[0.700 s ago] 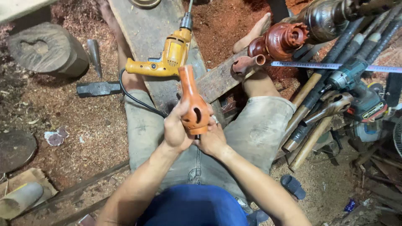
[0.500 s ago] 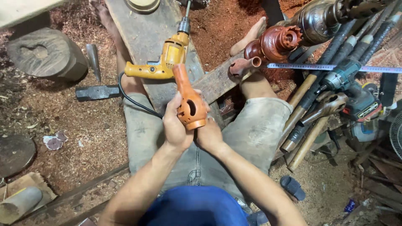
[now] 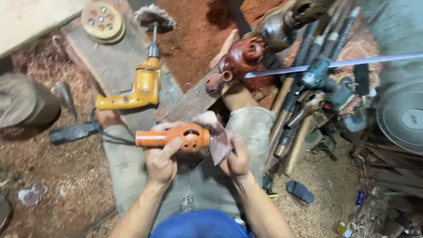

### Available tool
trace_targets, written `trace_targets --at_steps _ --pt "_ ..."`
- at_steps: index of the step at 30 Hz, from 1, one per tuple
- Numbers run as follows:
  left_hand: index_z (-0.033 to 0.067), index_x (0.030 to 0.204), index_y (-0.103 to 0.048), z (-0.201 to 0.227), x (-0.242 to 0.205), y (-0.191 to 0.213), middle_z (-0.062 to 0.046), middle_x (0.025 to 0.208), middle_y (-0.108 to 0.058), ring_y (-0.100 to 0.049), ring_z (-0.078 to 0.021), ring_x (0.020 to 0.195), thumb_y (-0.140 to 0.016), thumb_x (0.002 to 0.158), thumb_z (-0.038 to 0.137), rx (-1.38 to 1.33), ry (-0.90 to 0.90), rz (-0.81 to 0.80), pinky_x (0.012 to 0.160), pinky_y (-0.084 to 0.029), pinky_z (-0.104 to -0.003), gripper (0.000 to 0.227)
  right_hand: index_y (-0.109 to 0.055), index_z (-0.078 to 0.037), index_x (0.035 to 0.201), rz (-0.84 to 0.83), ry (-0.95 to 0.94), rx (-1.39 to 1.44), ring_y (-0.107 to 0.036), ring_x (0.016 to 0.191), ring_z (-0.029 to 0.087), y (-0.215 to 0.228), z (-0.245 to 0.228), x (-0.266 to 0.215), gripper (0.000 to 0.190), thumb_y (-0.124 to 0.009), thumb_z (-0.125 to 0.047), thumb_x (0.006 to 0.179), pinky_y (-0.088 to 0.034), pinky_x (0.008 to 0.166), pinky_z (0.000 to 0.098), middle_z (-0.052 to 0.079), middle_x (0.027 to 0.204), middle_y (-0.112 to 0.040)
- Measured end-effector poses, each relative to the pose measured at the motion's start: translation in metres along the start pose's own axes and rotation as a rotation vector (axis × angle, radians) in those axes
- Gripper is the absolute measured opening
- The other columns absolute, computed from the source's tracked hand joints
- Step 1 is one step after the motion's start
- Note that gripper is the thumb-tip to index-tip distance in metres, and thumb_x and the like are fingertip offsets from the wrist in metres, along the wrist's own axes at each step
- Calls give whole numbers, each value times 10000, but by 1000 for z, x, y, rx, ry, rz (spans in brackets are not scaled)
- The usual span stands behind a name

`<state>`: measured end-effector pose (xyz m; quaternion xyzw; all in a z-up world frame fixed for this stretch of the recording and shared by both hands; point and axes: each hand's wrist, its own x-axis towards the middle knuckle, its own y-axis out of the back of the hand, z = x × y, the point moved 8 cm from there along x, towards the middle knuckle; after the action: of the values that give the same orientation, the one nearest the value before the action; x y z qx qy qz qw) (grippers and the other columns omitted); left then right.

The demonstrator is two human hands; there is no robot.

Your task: The recorder is sanding and cleaning various carved wooden pieces in a workshop environment.

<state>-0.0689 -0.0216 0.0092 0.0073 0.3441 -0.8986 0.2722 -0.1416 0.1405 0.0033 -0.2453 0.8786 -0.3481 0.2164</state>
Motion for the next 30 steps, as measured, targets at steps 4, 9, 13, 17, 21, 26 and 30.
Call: trace_targets --at_steps 4,9,13,17,21,26,30 --pt "48 1105 -750 2 -14 2 -128 1218 -646 -630 -248 1156 -734 897 86 781 -457 -171 1014 -511 -366 212 -445 8 1445 60 320 -1136 -569 1250 316 49 0 -9 749 -714 -395 873 -450 1130 421 178 1321 -575" --pt "-141 1333 -555 -62 0 44 -216 1224 -665 -670 -300 1099 -703 958 122 71 169 -166 966 -550 -421 481 -507 -7 1454 -235 630 -1231 -718 1064 294 3 -24 0 945 -846 -547 756 -594 985 387 144 1140 -661" --pt "-112 1400 -507 -38 32 56 -283 1270 -689 -705 -384 1097 -694 942 177 -2 544 -411 938 -570 -523 573 -597 -61 1380 -300 697 -1305 -762 880 290 -3 -45 -2 746 -745 -585 870 -624 821 344 105 1095 -717" --pt "-62 1473 -444 -13 17 -6 -283 1364 -632 -645 -356 1235 -739 892 258 -29 960 -923 1052 -477 -494 726 -561 -68 1256 -554 916 -1430 -696 806 293 -49 -71 -27 701 -726 -645 894 -554 691 369 95 972 -660" --pt "-28 1447 -515 -21 -5 -34 -170 1331 -666 -650 -217 1230 -798 790 231 603 495 -1266 1063 -446 -364 760 -550 -72 1193 -825 1024 -1617 -574 705 254 -74 -68 -44 586 -657 -596 956 -435 628 388 68 856 -550" --pt "44 1252 -673 -49 -7 -36 -159 1154 -774 -717 -267 1065 -715 797 189 943 527 -1145 954 -529 -410 480 -540 -85 1069 -720 1045 -1447 -555 658 263 -55 -51 -33 357 -559 -440 1037 -400 584 408 77 824 -556" --pt "196 1162 -596 -26 52 -11 -140 953 -745 -742 -350 882 -634 884 234 2065 260 -627 759 -589 -498 284 -577 -21 1012 150 302 -1129 -688 788 274 25 -6 39 233 -530 -242 1072 -511 683 385 130 825 -640"
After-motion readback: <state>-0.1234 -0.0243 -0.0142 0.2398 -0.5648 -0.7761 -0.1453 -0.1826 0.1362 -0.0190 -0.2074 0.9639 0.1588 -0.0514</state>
